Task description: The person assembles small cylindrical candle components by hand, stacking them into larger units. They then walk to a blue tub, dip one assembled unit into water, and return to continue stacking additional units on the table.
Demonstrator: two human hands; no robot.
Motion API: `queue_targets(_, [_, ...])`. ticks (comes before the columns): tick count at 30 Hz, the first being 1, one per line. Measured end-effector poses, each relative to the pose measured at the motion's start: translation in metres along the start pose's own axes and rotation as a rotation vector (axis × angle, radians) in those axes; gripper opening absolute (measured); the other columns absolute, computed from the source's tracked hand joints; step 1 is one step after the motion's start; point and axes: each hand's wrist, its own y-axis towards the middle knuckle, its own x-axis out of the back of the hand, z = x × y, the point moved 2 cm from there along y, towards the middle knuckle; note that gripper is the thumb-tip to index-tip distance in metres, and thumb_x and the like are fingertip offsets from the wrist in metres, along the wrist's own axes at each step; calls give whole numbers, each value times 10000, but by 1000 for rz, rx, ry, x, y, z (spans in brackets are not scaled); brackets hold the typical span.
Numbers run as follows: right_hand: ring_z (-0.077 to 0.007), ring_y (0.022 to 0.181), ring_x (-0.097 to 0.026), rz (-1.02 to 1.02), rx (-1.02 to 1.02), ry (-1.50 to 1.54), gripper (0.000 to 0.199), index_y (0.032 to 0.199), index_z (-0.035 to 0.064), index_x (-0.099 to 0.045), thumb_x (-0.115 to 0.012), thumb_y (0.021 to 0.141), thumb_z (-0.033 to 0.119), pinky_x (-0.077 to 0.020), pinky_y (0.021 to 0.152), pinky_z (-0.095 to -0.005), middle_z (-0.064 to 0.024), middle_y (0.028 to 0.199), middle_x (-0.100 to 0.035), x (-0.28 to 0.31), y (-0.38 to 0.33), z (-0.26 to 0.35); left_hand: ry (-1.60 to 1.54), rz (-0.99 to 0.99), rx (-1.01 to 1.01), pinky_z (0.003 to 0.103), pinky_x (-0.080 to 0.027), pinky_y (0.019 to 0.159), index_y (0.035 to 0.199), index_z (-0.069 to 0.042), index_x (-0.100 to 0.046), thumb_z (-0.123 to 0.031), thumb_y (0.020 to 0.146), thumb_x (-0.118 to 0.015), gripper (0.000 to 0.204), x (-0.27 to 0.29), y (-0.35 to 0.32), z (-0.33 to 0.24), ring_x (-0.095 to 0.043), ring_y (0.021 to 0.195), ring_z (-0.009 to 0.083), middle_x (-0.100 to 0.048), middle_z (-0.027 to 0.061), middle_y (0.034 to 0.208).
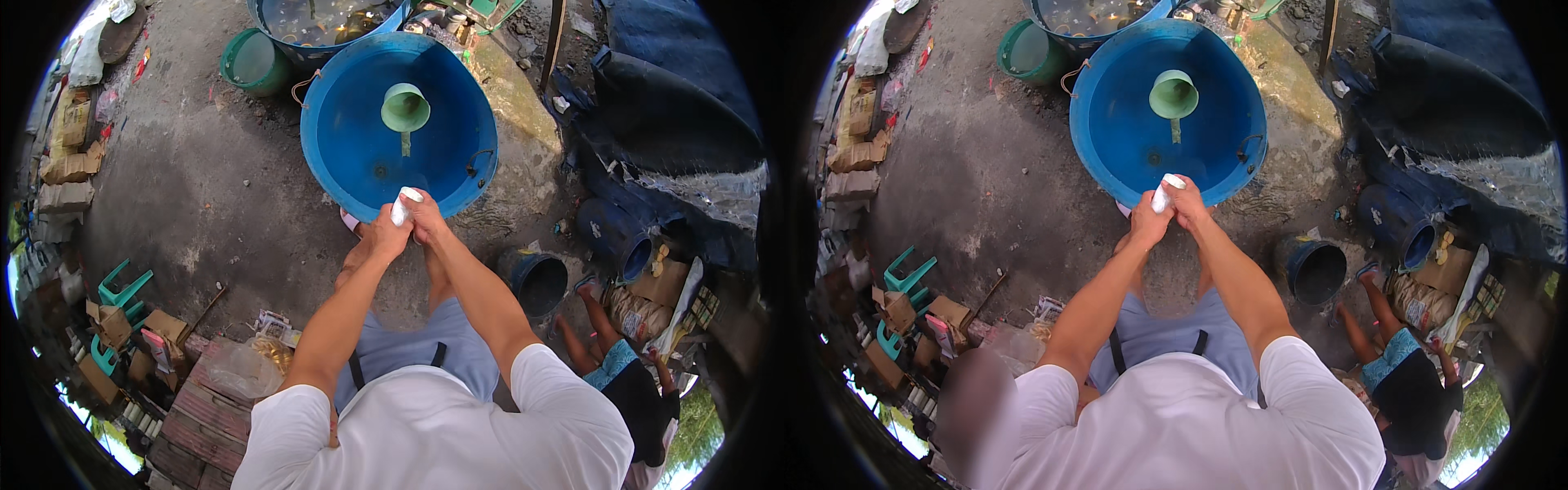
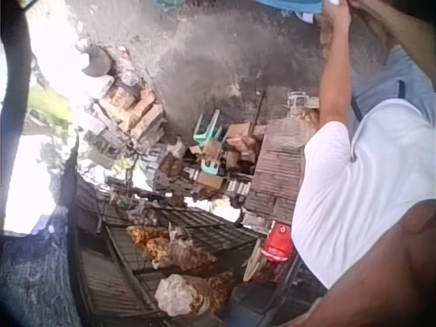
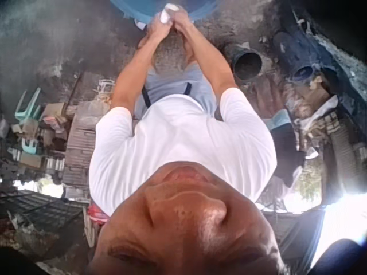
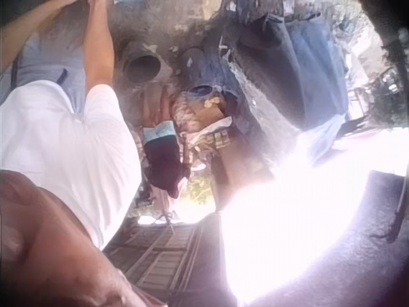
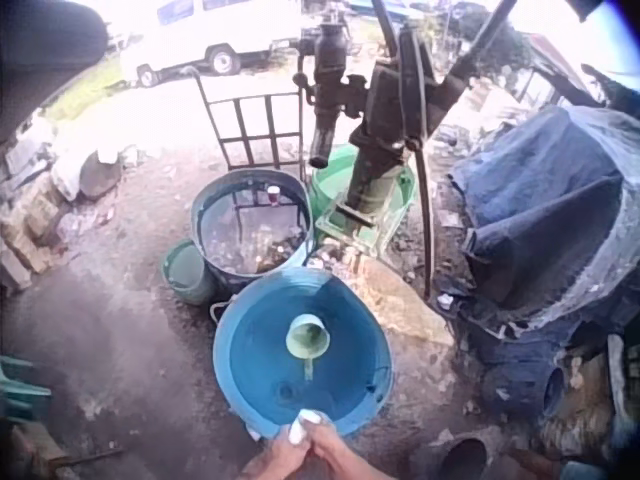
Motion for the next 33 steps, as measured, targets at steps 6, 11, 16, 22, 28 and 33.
queue_targets(6, [-262,974,-701,-115,-223,-451,410,1227,64,-645,-559,1066,432,-576,801,-500,-97,1125,-705,57,197,-32,96,229,208,445,-545,962,1252,7,-648,-264,739,-839,611,-68,195,57,-686,1145,374,-705,237,1227])
queue_targets(11, [-422,1072,-699,-464,0,-1002,396,1186,-21,-692,-547,1015,305,-553,857,-475,-257,1144,-723,103,278,-36,65,141,348,447,-545,960,1145,34,-720,-389,812,-816,547,-128,289,152,-686,1135,387,-718,248,1197])
queue_targets(16, [-357,961,-726,-253,-421,51,335,1124,-64,-681,-579,951,204,-565,854,-441,-241,999,-736,118,300,-38,22,139,475,441,-588,732,1117,52,-729,-364,875,-765,482,-142,300,143,-742,886,338,-756,209,1067])
queue_targets(22, [-412,1341,-498,201,548,-1218,512,1379,99,-617,-565,1006,446,-354,1124,-600,-207,1435,-567,35,217,1,-618,38,165,348,-593,669,1249,63,-588,-20,926,-677,346,-126,257,116,-723,882,247,-718,155,1114])
queue_targets(28, [-460,1203,-602,-43,356,-1279,546,1299,18,-636,-394,1068,450,-444,1039,-574,-267,1299,-636,50,234,26,-983,216,124,344,-643,712,1265,41,-510,35,887,-701,424,-69,186,44,-713,976,228,-672,178,1141])
queue_targets(33, [-370,1037,-684,-415,217,-822,467,1177,-18,-682,-578,1026,412,-527,908,-480,-223,1063,-728,75,249,32,-882,126,136,352,-626,775,1378,40,-477,56,833,-738,604,-62,182,41,-708,1009,227,-678,163,1167])
